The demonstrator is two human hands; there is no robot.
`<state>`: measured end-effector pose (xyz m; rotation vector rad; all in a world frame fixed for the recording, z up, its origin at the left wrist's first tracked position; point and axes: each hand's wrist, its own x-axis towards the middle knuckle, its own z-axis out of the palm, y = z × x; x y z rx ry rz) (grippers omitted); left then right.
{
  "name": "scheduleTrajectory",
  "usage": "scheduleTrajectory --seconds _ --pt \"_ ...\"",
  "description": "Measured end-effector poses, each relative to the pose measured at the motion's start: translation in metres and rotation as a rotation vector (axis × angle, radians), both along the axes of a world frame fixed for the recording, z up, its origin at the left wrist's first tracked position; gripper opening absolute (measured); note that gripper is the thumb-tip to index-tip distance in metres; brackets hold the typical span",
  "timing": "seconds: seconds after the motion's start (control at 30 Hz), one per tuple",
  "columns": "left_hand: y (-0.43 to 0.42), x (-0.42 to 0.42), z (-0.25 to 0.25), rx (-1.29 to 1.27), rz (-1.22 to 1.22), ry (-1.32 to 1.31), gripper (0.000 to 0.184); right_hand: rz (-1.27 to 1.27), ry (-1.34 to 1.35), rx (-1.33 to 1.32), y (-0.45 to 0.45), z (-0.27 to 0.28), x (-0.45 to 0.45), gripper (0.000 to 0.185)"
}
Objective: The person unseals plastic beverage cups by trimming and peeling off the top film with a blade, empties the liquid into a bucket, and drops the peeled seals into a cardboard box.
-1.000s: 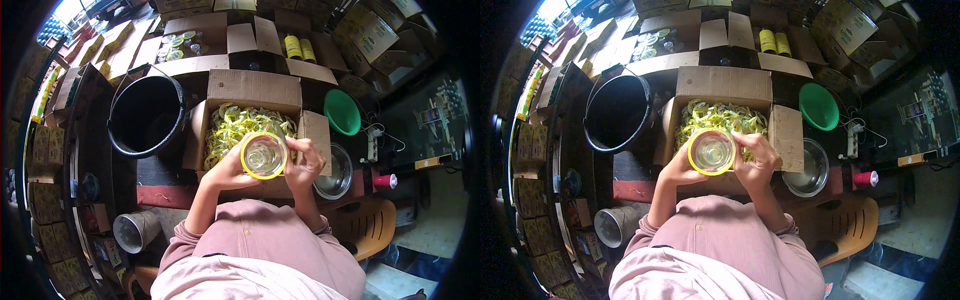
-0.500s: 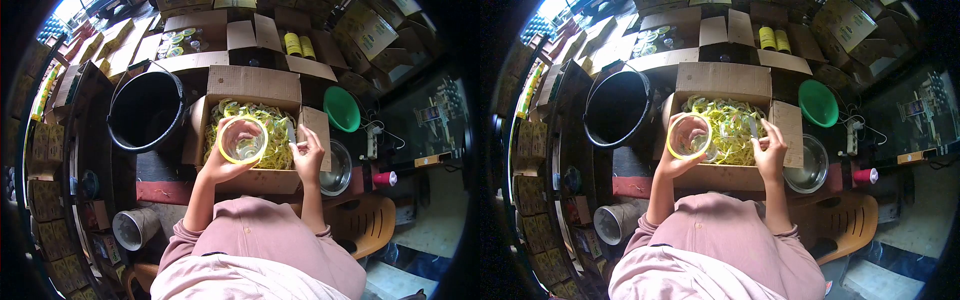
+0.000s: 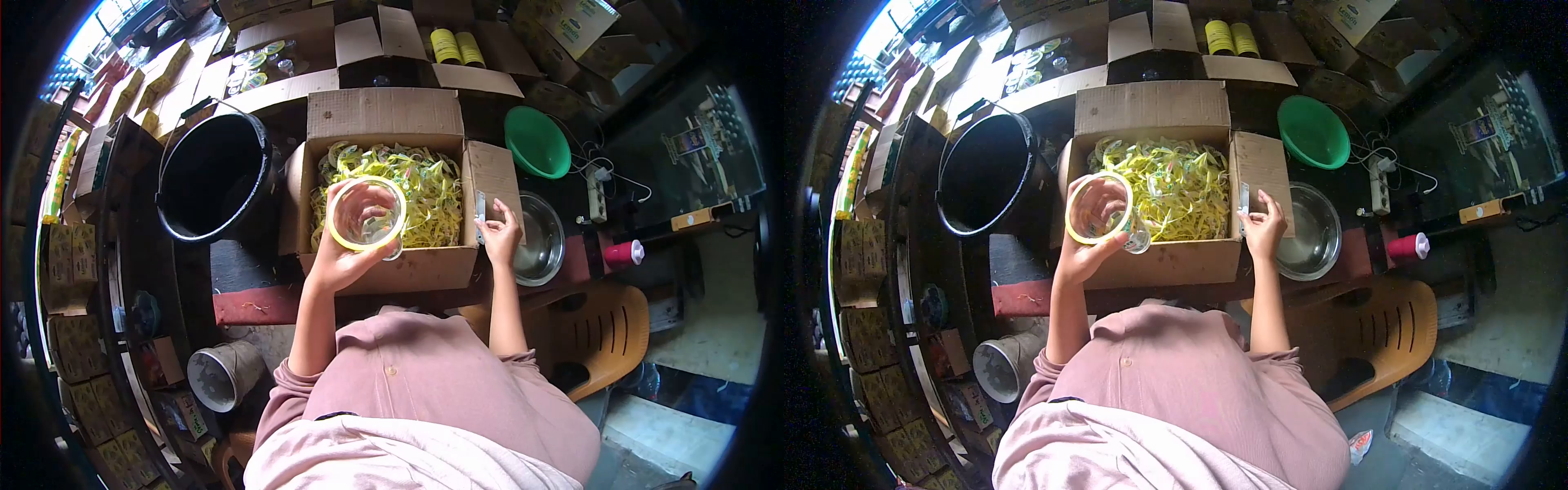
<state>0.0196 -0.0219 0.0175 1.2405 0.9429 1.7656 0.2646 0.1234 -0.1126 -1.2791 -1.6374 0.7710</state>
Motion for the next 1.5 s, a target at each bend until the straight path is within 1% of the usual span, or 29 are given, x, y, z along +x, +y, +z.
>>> scheduleTrajectory --seconds 0.1,0.13,0.23,0.27,0.37,0.4,0.5,0.6,0.63,0.7,0.73,0.77,0.83,0.87,0.9,0.93,0.97,1.03,1.1,1.13,1.17,1.2,1.23,1.27,1.3,1.37,1.4,1.43,1.5 --pt "-0.007 -0.001 -0.008 -0.005 -0.053 -0.149 0.069 -0.001 -0.18 0.04 -0.005 0.008 -0.001 0.051" --pt "-0.01 -0.003 -0.011 -0.021 -0.069 -0.205 0.067 -0.016 -0.165 0.021 -0.006 0.011 -0.002 0.051" --pt "-0.017 -0.004 -0.013 -0.039 -0.083 -0.401 0.059 -0.093 -0.469 0.072 -0.014 0.031 -0.008 0.055" --pt "-0.019 -0.005 -0.013 -0.035 -0.068 -0.439 0.058 -0.107 -0.449 0.117 -0.009 0.018 -0.004 0.055" --pt "-0.021 -0.013 -0.017 -0.077 -0.017 -0.509 0.055 -0.122 -0.528 0.245 -0.013 0.022 -0.006 0.053" --pt "-0.021 -0.014 -0.017 -0.094 0.012 -0.514 0.055 -0.105 -0.561 0.206 -0.013 0.023 -0.006 0.049" --pt "-0.023 -0.015 -0.014 -0.125 0.041 -0.556 0.05 -0.094 -0.555 0.2 -0.016 0.028 -0.01 0.046" --pt "-0.025 -0.015 -0.008 -0.131 0.066 -0.581 0.044 -0.028 -0.375 0.292 -0.02 0.035 -0.022 0.037" --pt "-0.026 -0.016 -0.008 -0.129 0.058 -0.593 0.044 0.005 -0.285 0.253 -0.024 0.041 -0.031 0.022" --pt "-0.025 -0.019 -0.01 -0.126 0.041 -0.614 0.044 0.09 -0.286 0.261 -0.031 0.044 -0.045 0.018" --pt "-0.024 -0.02 -0.013 -0.138 0.04 -0.594 0.044 0.135 -0.335 0.297 -0.032 0.045 -0.054 0.022" --pt "-0.022 -0.022 -0.018 -0.149 0.04 -0.574 0.044 0.204 -0.421 0.286 -0.036 0.048 -0.06 0.019" --pt "-0.017 -0.027 -0.028 -0.17 0.042 -0.532 0.045 0.221 -0.501 0.289 -0.051 0.054 -0.078 0.048" --pt "-0.014 -0.028 -0.032 -0.207 0.108 -0.495 0.042 0.32 -0.367 0.296 -0.05 0.051 -0.085 0.057" --pt "-0.011 -0.022 -0.029 -0.171 0.188 -0.48 0.04 0.42 -0.231 0.305 -0.05 0.054 -0.095 0.066" --pt "-0.009 -0.026 -0.032 -0.158 0.188 -0.486 0.04 0.536 -0.034 -0.11 -0.061 0.073 -0.102 0.064" --pt "-0.008 -0.031 -0.039 -0.148 0.188 -0.491 0.04 0.726 0.268 -0.258 -0.06 0.058 -0.113 0.062" --pt "-0.008 -0.045 -0.036 -0.153 0.222 -0.511 0.041 0.796 0.357 -0.313 -0.088 0.084 -0.139 0.062" --pt "-0.006 -0.057 -0.028 -0.056 0.183 -0.775 0.043 0.826 0.42 -0.318 -0.095 0.098 -0.167 0.057" --pt "-0.009 -0.063 -0.028 -0.027 0.187 -0.746 0.046 0.841 0.452 -0.319 -0.096 0.102 -0.181 0.055" --pt "-0.012 -0.069 -0.027 0.001 0.19 -0.717 0.049 0.755 0.479 -0.277 -0.094 0.103 -0.197 0.049" --pt "-0.015 -0.081 -0.033 -0.01 0.035 -0.798 0.053 0.696 0.368 -0.098 -0.09 0.113 -0.211 0.047" --pt "-0.021 -0.087 -0.037 -0.126 0.129 -0.953 0.056 0.631 0.258 0.08 -0.086 0.125 -0.226 0.045" --pt "-0.031 -0.093 -0.042 -0.182 0.018 -0.899 0.06 0.604 0.235 0.235 -0.081 0.134 -0.241 0.041" --pt "-0.044 -0.098 -0.041 -0.238 -0.093 -0.841 0.064 0.627 0.227 0.255 -0.077 0.139 -0.257 0.041" --pt "-0.068 -0.101 -0.039 -0.267 -0.245 -0.611 0.059 0.707 0.147 0.371 -0.071 0.146 -0.286 0.043" --pt "-0.081 -0.104 -0.039 -0.254 -0.3 -0.511 0.058 0.764 0.09 0.447 -0.064 0.14 -0.301 0.045" --pt "-0.094 -0.108 -0.039 -0.24 -0.356 -0.411 0.058 0.863 -0.071 0.5 -0.061 0.141 -0.31 0.044" --pt "-0.116 -0.118 -0.033 -0.214 -0.369 -0.295 0.059 0.892 -0.22 0.483 -0.064 0.143 -0.326 0.043"
